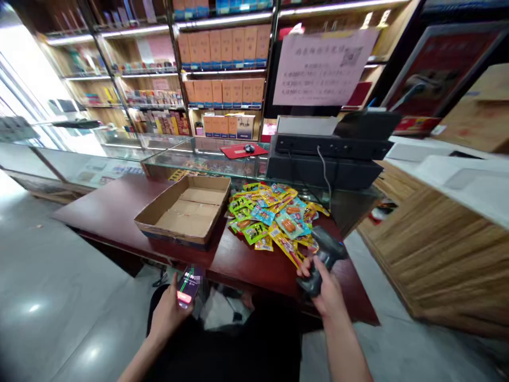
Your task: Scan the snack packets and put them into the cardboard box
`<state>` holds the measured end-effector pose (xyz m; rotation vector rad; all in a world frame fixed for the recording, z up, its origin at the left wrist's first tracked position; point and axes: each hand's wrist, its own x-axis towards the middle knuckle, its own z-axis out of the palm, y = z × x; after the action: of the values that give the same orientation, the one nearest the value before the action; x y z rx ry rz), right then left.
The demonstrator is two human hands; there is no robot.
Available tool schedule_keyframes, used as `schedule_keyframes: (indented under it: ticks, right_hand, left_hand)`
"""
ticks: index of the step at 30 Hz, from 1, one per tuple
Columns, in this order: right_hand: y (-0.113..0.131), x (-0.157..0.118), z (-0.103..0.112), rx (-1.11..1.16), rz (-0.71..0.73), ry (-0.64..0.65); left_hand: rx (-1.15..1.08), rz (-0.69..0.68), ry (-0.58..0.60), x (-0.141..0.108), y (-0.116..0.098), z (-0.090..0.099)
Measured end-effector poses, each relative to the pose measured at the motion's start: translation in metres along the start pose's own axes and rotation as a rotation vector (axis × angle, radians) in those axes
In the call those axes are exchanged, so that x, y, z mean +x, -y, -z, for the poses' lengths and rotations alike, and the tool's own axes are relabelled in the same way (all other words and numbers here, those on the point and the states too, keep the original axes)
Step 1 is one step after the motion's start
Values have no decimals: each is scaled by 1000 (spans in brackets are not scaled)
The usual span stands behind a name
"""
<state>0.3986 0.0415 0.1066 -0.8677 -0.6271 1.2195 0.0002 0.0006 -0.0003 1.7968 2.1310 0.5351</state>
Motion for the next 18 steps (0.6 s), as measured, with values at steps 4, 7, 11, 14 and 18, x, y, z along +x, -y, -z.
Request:
schedule_keyframes:
  ticks: [4,7,11,14,18]
  right_hand:
    - [-2,1,0,13,-1,-8]
    - [-1,-1,0,21,5,-2]
    - [0,-3,-2,16,6,8]
    - [-1,-4,-4,24,1,5]
    - [2,-3,-4,2,22,-1]
  left_hand:
    - [7,8,19,0,0,0]
    - [22,-4,15,1,-1,3]
    - [87,-48,-15,23,-13,3]
    - [134,-147,-56,57,-25,-2]
    - [179,-175,0,87,-31,-2]
